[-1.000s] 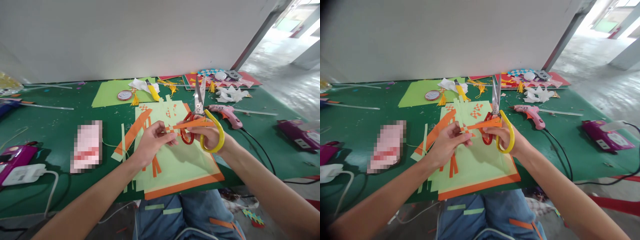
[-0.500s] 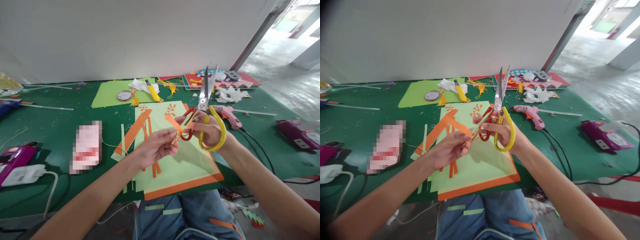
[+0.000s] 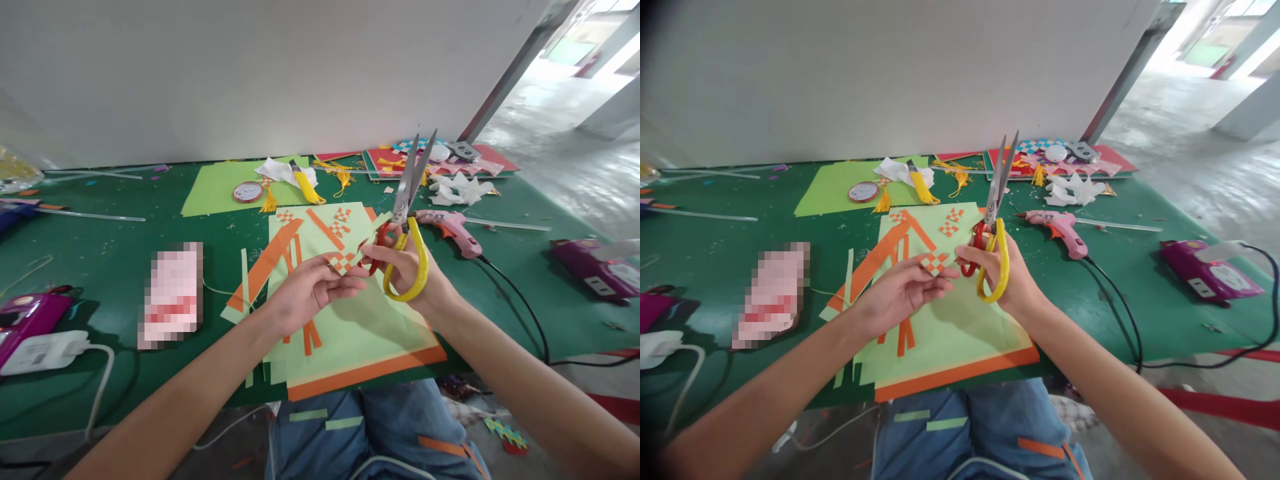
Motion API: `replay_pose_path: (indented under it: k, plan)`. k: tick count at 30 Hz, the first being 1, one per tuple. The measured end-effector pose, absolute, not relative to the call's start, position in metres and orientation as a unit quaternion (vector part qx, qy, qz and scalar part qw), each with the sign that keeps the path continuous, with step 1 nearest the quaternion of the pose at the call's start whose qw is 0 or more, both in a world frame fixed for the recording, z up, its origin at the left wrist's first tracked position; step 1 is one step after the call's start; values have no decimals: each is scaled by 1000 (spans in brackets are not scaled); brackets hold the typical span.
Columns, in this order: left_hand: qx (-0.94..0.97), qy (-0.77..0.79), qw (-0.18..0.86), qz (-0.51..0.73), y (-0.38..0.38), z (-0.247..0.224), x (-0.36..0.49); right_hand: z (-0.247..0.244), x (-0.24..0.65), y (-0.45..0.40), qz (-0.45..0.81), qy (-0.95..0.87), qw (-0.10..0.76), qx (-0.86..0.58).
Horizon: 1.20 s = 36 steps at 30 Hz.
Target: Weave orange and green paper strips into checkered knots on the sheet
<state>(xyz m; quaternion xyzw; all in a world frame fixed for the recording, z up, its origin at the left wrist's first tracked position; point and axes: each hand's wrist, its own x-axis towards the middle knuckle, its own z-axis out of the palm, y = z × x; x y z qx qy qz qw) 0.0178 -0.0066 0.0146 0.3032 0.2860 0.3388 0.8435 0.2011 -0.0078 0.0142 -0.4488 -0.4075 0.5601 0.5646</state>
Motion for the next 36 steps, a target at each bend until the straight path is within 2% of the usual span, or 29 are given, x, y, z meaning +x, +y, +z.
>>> replay_pose_path:
  k: [8, 12, 19, 23, 25, 27, 31, 36]
  plan:
    - [396, 346, 766, 370, -6, 10, 21, 7, 199, -12, 539, -382, 598, -454]
    - [454, 378, 714, 376, -7, 10, 22, 10, 198, -15, 499, -431, 575, -485]
    - [476, 388, 686, 391, -8, 12, 19, 26, 209, -21, 400, -507, 547, -533]
    - [468, 394, 677, 409, -7, 10, 20, 32, 236, -20, 354, -595, 518, -502]
    - [460, 396, 676, 418, -6, 9, 19, 36, 255, -20, 378, -634, 482, -473]
    - [453, 397, 675, 426, -6, 9, 19, 40, 275, -20, 420, -660, 388, -487]
    - [453, 392, 677, 427, -6, 9, 19, 48, 313, -27, 413, -681, 246, -553]
    - [460, 388, 680, 419, -8, 12, 19, 45, 335, -34, 423, -691, 117, -574]
